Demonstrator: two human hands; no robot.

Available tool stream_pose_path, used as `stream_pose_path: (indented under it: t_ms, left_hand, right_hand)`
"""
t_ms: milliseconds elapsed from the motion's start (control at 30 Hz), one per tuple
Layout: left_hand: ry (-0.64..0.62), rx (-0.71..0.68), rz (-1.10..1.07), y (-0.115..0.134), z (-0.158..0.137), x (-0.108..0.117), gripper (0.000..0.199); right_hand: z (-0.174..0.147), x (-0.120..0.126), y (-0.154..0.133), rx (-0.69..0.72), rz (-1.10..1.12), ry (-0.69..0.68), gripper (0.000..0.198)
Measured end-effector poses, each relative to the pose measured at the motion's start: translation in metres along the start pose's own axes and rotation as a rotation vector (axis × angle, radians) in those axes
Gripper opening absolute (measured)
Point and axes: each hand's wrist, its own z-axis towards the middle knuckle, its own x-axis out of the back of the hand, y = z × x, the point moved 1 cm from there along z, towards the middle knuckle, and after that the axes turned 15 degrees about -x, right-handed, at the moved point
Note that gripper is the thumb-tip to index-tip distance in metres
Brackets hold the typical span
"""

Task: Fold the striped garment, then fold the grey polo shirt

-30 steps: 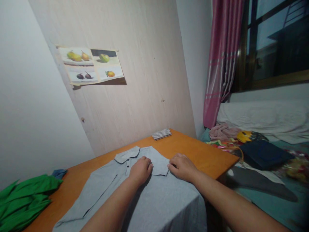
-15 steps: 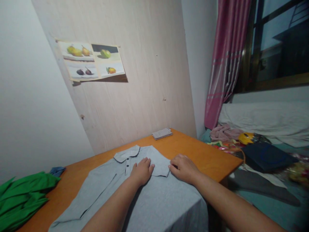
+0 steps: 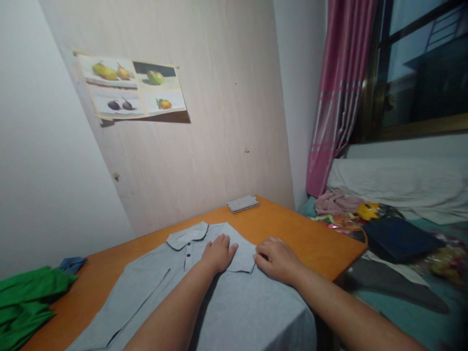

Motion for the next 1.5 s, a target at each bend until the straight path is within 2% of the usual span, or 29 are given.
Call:
stream_pose_path:
  t_ms: [200,333,600,833,967,1067,1200,1367,1500]
  left_hand:
    - [0.048,0.014,0.03,-0.003,0.026,0.011,0.056]
    - [0.059,-0.008,0.015,-0.004,0.045,0.003,0.06]
    - [-0.104,0.055,-0.092,-0.019,0.057,-0.033,0.084]
    - [-0.123,0.063,-0.104,-0.02,0.057,-0.027,0.089]
    - [-0.054,-0.027,-0.108,-0.005,0.041,-0.015,0.081]
    - [-0.083,-0.123,-0.156,0.01,0.021,-0.01,0.081]
    - [-0.099,-0.116,-0.18,0.02,-0.003,-0.003,0.082]
    - [-0.096,-0.078,-0.239,0.007,-0.043,0.018,0.08]
    - [-0.076,0.031,-0.236,-0.024,-0.099,0.034,0.077]
  right_hand:
    - [0.0,-0.001,0.0,0.003,0.017,0.02,0.033]
    - [0.0,-0.004,0.001,0.007,0.027,0.036,0.031]
    - [0.001,-0.005,0.003,0.01,0.022,0.031,0.03]
    - [0.001,-0.005,0.003,0.005,0.029,0.034,0.03]
    - [0.002,-0.006,0.003,0.004,0.013,0.026,0.03]
    - [0.003,-0.006,0.003,0.004,0.008,0.025,0.03]
    - [0.002,-0.005,0.003,0.005,0.016,0.02,0.031]
    - [0.002,-0.004,0.005,0.025,0.033,0.004,0.031]
    - [0.003,-0.003,0.007,0.025,0.038,-0.031,0.032]
